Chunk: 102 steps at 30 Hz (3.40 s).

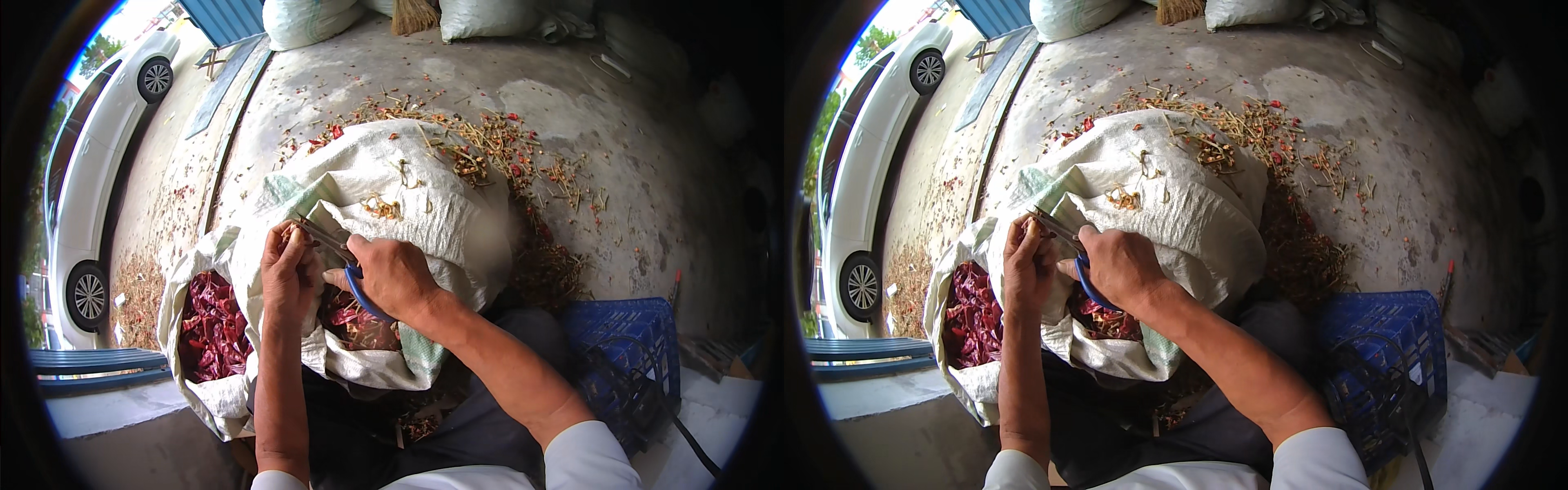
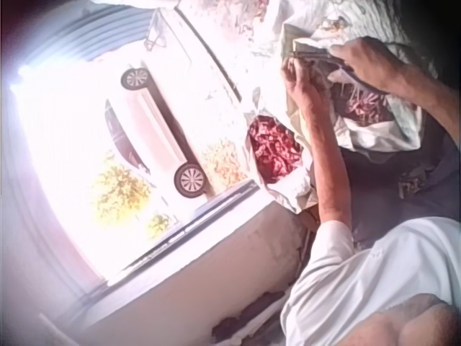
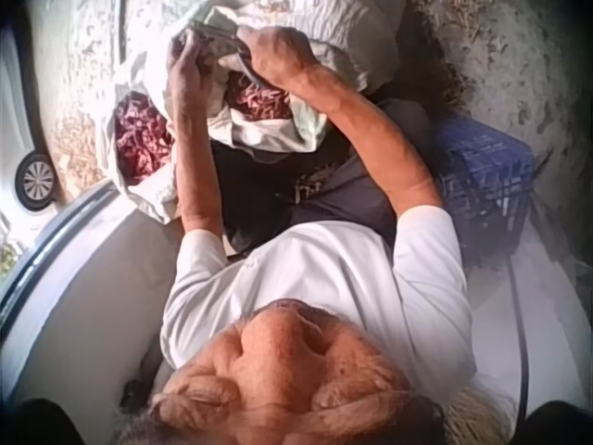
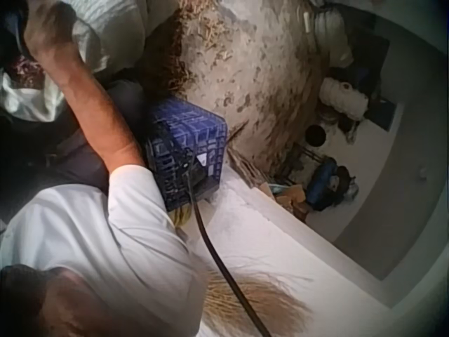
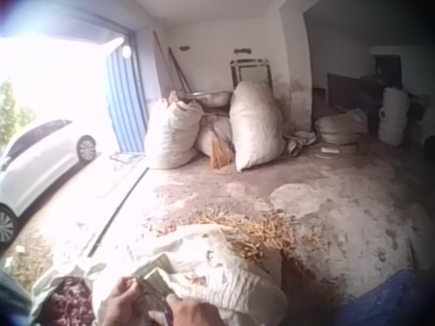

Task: The person sits on the floor and uses scissors to trim the stems off dried red peppers taken from a large sack. The trimmed peppers are placed into a second sack while the discarded stems fall onto the floor.

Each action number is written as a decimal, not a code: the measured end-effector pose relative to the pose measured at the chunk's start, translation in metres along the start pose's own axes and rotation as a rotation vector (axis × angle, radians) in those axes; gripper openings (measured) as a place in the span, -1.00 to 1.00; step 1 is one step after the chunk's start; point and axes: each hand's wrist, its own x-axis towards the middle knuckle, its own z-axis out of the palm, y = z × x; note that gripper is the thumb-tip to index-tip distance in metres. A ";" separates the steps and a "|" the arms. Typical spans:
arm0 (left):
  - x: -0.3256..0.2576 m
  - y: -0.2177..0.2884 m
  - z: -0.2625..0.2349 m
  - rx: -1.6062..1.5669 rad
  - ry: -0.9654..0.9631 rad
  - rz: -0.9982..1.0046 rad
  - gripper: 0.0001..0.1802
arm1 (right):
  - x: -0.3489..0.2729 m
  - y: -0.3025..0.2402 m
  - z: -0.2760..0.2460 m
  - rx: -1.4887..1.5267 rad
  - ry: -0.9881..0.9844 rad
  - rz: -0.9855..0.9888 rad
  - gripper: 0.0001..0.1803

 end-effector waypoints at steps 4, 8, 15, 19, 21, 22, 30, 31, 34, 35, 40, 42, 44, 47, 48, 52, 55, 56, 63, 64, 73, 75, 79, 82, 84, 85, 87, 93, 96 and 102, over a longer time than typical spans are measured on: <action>0.002 0.003 -0.006 0.045 -0.010 0.017 -0.87 | 0.000 -0.003 0.001 -0.045 0.064 -0.032 -0.44; 0.004 0.005 -0.014 -0.017 -0.024 -0.026 -0.90 | 0.000 -0.007 -0.003 -0.142 0.059 -0.055 -0.44; 0.005 0.008 -0.023 -0.077 -0.088 -0.047 -0.92 | -0.002 -0.007 0.003 0.067 -0.044 -0.008 -0.44; 0.008 0.011 -0.022 -0.113 -0.150 -0.028 -0.88 | -0.002 -0.004 0.015 0.270 -0.059 0.001 -0.40; 0.010 0.011 -0.023 -0.131 -0.170 -0.025 -0.86 | -0.001 -0.003 0.018 0.399 -0.086 0.023 -0.36; 0.010 0.010 -0.023 -0.136 -0.168 -0.025 -0.85 | 0.000 -0.001 0.019 0.466 -0.098 0.034 -0.35; 0.009 0.011 -0.022 -0.287 -0.302 -0.025 -0.82 | -0.006 -0.010 0.004 1.631 -0.715 0.527 -0.51; 0.009 0.011 -0.020 -0.276 -0.303 -0.016 -0.82 | -0.005 -0.010 0.001 1.536 -0.686 0.511 -0.47; 0.005 0.009 -0.009 -0.199 -0.197 0.059 -0.83 | 0.001 -0.011 0.021 0.554 -0.025 -0.035 -0.40; 0.004 0.008 -0.006 -0.165 -0.143 0.091 -0.84 | -0.003 -0.008 0.019 0.386 0.009 0.006 -0.36; 0.006 0.006 -0.010 0.091 -0.049 0.100 -0.87 | -0.003 -0.010 0.020 0.326 -0.023 0.074 -0.38; 0.006 0.008 -0.011 0.045 -0.075 0.070 -0.86 | -0.003 -0.007 0.021 0.299 0.006 0.022 -0.37; 0.008 0.008 -0.014 -0.049 -0.103 0.009 -0.88 | -0.002 -0.008 0.020 0.293 -0.017 0.046 -0.35; 0.007 0.010 -0.020 -0.201 -0.230 -0.047 -0.88 | -0.002 -0.008 0.019 0.200 0.015 -0.014 -0.34; 0.007 0.011 -0.021 -0.256 -0.288 -0.060 -0.88 | -0.001 -0.008 0.018 0.151 0.039 -0.049 -0.34; 0.008 0.013 -0.028 -0.309 -0.349 -0.146 -0.85 | 0.003 -0.008 0.005 -0.009 0.023 -0.076 -0.32; 0.008 0.013 -0.031 -0.334 -0.364 -0.208 -0.83 | 0.004 -0.005 0.004 0.002 0.004 -0.115 -0.31; 0.008 0.013 -0.031 -0.334 -0.365 -0.216 -0.83 | 0.004 -0.003 0.006 0.014 -0.001 -0.123 -0.31; 0.007 0.012 -0.038 -0.345 -0.345 -0.276 -0.84 | 0.007 -0.007 -0.003 -0.008 -0.055 -0.117 -0.31; 0.007 0.012 -0.039 -0.340 -0.341 -0.283 -0.84 | 0.006 -0.007 -0.003 -0.007 -0.056 -0.118 -0.32; 0.005 0.013 -0.041 -0.307 -0.241 -0.328 -0.89 | 0.004 -0.007 0.010 -0.068 0.000 -0.138 -0.37; 0.005 0.013 -0.038 -0.310 -0.191 -0.339 -0.90 | 0.004 -0.013 0.009 -0.090 -0.007 -0.111 -0.42; 0.006 0.013 -0.038 -0.345 -0.143 -0.343 -0.87 | 0.008 -0.014 0.012 -0.187 0.003 -0.148 -0.50; 0.008 0.009 -0.042 -0.376 -0.123 -0.335 -0.86 | 0.010 -0.015 0.011 -0.197 -0.004 -0.161 -0.53; 0.008 0.008 -0.043 -0.390 -0.117 -0.338 -0.85 | 0.010 -0.016 0.011 -0.200 -0.008 -0.157 -0.54; 0.008 0.008 -0.042 -0.394 -0.107 -0.337 -0.85 | 0.010 -0.015 0.011 -0.204 -0.012 -0.157 -0.54; 0.007 0.007 -0.041 -0.403 -0.087 -0.337 -0.85 | 0.011 -0.014 0.012 -0.214 -0.019 -0.155 -0.54; 0.003 0.002 -0.038 -0.369 -0.206 -0.317 -0.85 | 0.011 -0.004 0.017 -0.221 0.088 -0.231 -0.66; 0.003 0.001 -0.038 -0.415 -0.126 -0.345 -0.85 | 0.012 -0.009 0.018 -0.262 0.044 -0.182 -0.71; 0.002 0.008 -0.041 -0.436 -0.113 -0.294 -0.89 | 0.016 -0.010 0.015 -0.243 0.061 -0.223 -0.64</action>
